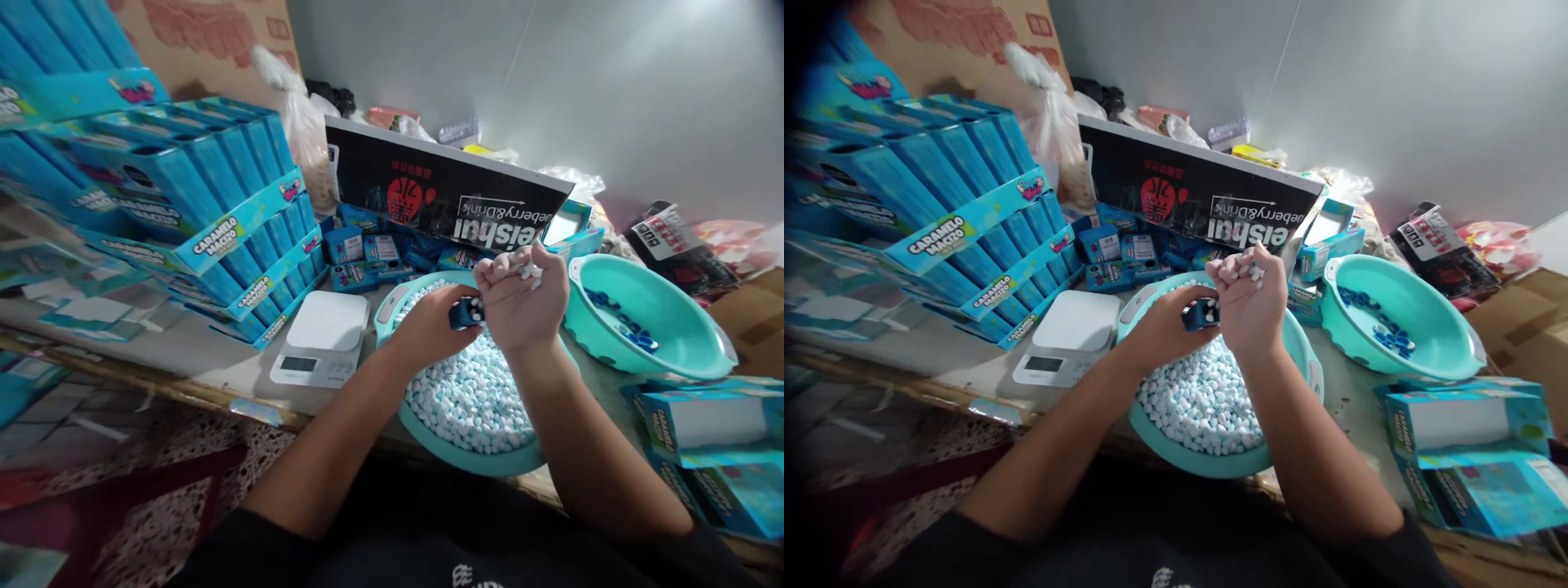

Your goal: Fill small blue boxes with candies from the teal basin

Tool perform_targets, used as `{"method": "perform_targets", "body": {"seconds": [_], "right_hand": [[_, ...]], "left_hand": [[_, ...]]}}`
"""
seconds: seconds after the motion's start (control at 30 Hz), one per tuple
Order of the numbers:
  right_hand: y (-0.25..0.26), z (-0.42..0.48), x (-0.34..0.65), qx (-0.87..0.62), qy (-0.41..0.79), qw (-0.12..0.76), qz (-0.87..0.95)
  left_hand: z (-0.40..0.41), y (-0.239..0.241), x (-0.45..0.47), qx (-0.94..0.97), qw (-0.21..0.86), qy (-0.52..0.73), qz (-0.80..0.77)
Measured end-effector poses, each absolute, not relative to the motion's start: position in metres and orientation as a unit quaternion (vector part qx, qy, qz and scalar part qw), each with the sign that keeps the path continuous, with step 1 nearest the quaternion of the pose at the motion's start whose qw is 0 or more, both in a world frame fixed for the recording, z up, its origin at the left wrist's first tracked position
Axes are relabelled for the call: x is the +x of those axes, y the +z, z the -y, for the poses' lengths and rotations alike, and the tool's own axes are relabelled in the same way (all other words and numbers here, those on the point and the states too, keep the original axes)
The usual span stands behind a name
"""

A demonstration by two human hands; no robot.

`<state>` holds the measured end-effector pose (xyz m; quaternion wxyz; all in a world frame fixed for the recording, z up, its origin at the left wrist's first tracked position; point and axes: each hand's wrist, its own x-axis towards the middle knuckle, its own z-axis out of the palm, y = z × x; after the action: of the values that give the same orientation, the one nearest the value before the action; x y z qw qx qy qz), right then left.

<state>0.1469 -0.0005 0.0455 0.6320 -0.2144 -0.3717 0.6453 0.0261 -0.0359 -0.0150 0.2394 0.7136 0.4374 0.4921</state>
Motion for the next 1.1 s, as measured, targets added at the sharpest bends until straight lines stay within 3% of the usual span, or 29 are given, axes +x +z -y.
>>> {"method": "perform_targets", "body": {"seconds": [0.33, 0.6, 0.77, 0.93, 1.1], "right_hand": [[0.046, 0.006, 0.15, -0.201, 0.634, 0.614, 0.425], [0.046, 0.014, 0.157, -0.208, 0.588, 0.652, 0.43], [0.043, 0.012, 0.167, -0.274, 0.585, 0.658, 0.386], [0.03, 0.007, 0.187, -0.362, 0.474, 0.647, 0.475], [0.014, 0.012, 0.209, -0.468, 0.318, 0.546, 0.618]], "left_hand": [[0.037, -0.013, 0.028, 0.705, 0.231, 0.509, -0.436], [0.044, -0.008, 0.03, 0.756, 0.197, 0.47, -0.411], [0.046, -0.004, 0.032, 0.74, 0.211, 0.46, -0.443], [0.046, -0.006, 0.03, 0.73, 0.214, 0.466, -0.452], [0.045, -0.005, 0.031, 0.731, 0.214, 0.444, -0.472]]}}
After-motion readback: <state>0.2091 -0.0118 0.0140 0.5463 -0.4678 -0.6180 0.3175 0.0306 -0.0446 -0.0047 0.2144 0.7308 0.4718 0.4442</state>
